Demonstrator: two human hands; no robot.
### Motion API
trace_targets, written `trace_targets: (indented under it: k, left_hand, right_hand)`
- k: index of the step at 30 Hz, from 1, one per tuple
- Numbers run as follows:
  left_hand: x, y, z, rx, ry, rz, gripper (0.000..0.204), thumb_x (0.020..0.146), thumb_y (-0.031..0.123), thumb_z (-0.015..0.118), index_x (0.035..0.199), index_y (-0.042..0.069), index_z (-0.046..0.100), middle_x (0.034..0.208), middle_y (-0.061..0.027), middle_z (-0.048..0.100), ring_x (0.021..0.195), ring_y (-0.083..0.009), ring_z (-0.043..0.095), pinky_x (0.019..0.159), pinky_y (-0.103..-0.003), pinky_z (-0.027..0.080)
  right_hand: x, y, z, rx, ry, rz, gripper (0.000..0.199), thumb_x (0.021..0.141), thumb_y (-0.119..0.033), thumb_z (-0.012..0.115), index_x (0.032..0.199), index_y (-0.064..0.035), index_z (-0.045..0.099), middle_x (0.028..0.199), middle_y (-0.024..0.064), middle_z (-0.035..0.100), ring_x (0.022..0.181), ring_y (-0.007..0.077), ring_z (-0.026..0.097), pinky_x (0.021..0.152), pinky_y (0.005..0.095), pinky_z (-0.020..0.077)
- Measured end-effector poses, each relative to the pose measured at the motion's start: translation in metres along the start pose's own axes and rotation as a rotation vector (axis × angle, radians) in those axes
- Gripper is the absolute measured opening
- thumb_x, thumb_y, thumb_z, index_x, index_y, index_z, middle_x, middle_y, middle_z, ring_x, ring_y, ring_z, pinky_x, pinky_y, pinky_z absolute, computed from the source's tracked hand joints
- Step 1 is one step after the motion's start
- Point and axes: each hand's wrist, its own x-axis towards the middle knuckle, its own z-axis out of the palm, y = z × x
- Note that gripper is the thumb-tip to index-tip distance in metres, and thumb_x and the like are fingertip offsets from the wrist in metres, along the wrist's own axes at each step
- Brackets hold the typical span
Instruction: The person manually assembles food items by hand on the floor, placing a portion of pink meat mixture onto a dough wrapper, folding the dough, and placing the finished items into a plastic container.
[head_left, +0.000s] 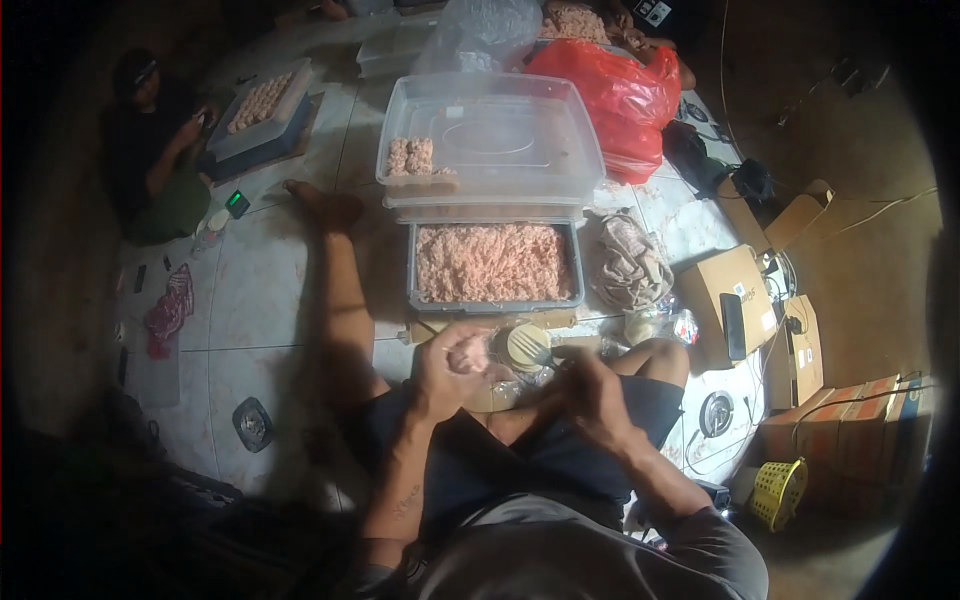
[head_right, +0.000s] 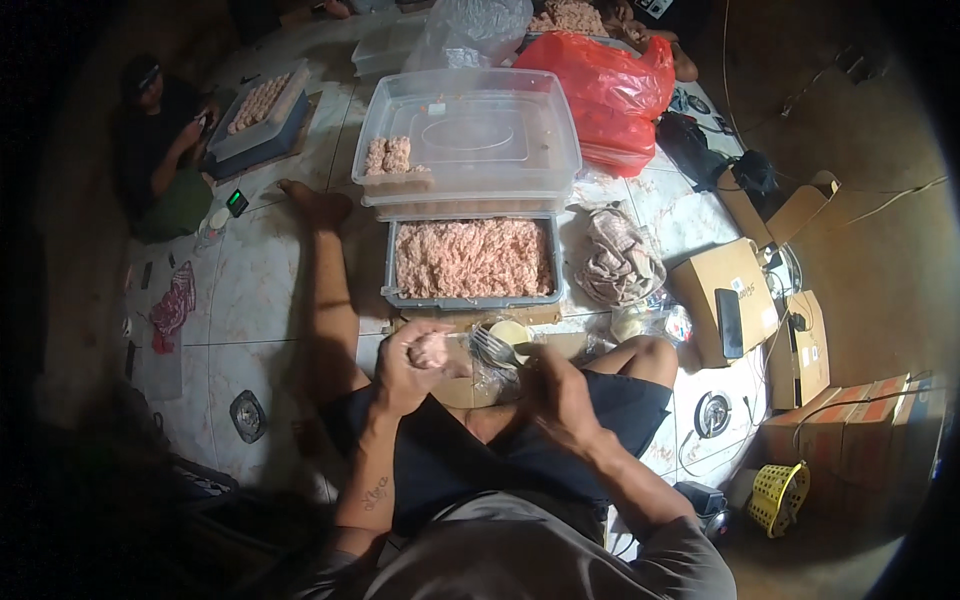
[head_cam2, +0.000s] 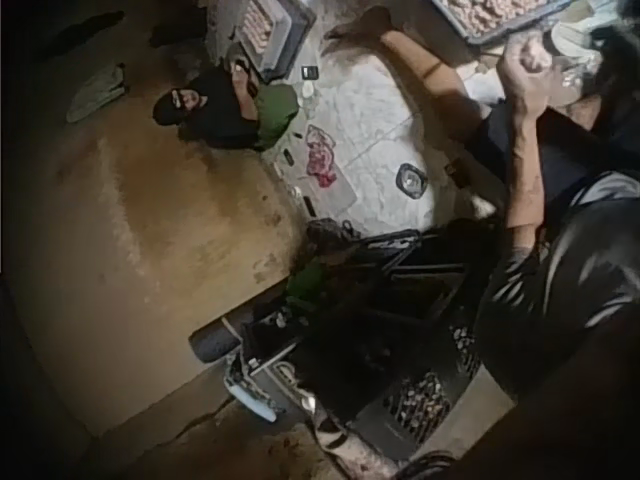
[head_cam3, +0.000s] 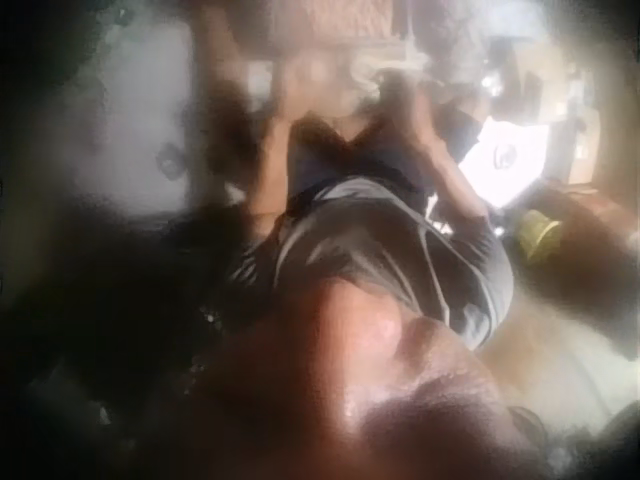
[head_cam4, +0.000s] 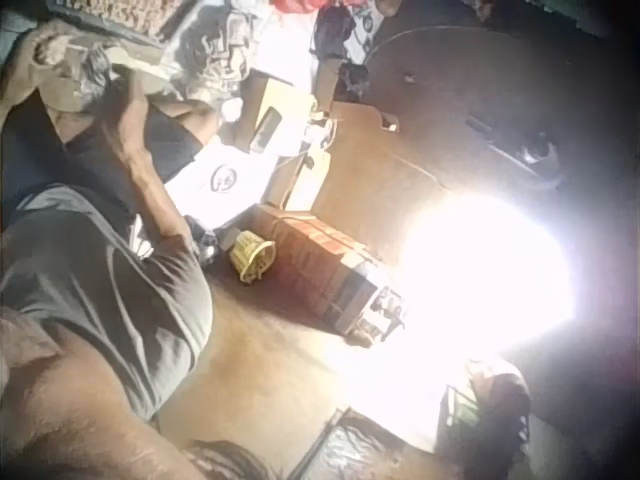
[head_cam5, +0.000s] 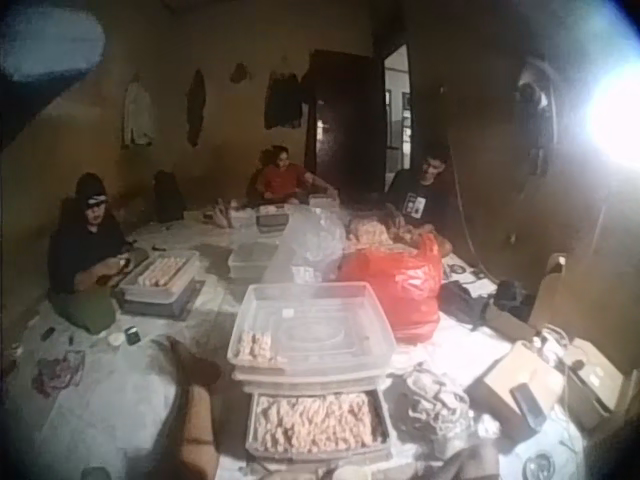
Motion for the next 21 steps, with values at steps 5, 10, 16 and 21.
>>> trace_targets:
  k: [5, 10, 16, 21]
  left_hand:
    - [0.007, -0.007, -0.01, 0.331, -0.014, 0.122, 0.033, 0.075, 0.004, 0.088, 0.096, 0.004, 0.063, 0.086, -0.0018, 0.067, 0.081, -0.0121, 0.064, 0.077, -0.027, 0.053]
    - [0.008, -0.014, 0.0, 0.454, -0.025, 0.171, 0.032, 0.08, 0.019, 0.086, 0.099, 0.005, 0.064, 0.086, -0.0084, 0.068, 0.078, -0.0188, 0.066, 0.074, -0.031, 0.053]
    - [-0.001, -0.038, -0.003, 0.711, 0.176, 0.07, 0.036, 0.081, 0.018, 0.086, 0.1, 0.001, 0.061, 0.081, -0.0136, 0.064, 0.07, -0.0264, 0.061, 0.069, -0.033, 0.052]
    - [-0.022, -0.036, -0.027, -0.055, -0.127, -0.048, 0.043, 0.072, 0.013, 0.094, 0.099, 0.001, 0.062, 0.074, 0.0025, 0.057, 0.066, -0.0067, 0.049, 0.064, -0.026, 0.047]
  right_hand:
    - [0.007, -0.054, -0.021, -0.305, -0.083, -0.372, 0.02, 0.084, 0.007, 0.062, 0.103, 0.0019, 0.066, 0.09, 0.0172, 0.061, 0.082, 0.0348, 0.063, 0.071, 0.0397, 0.0514]
    - [0.011, -0.066, -0.004, -0.389, -0.153, -0.485, 0.017, 0.082, 0.008, 0.062, 0.097, 0.0013, 0.067, 0.088, 0.0155, 0.06, 0.079, 0.035, 0.062, 0.07, 0.0405, 0.0509]
    - [0.039, -0.046, 0.014, -0.232, 0.061, -0.468, 0.017, 0.092, 0.001, 0.066, 0.108, -0.0014, 0.069, 0.086, 0.017, 0.061, 0.078, 0.0304, 0.063, 0.069, 0.0383, 0.0502]
    - [0.13, -0.013, 0.037, -0.476, 0.128, -0.603, 0.009, 0.097, -0.006, 0.062, 0.103, 0.0002, 0.061, 0.086, 0.0169, 0.063, 0.073, 0.0302, 0.062, 0.067, 0.0375, 0.0501]
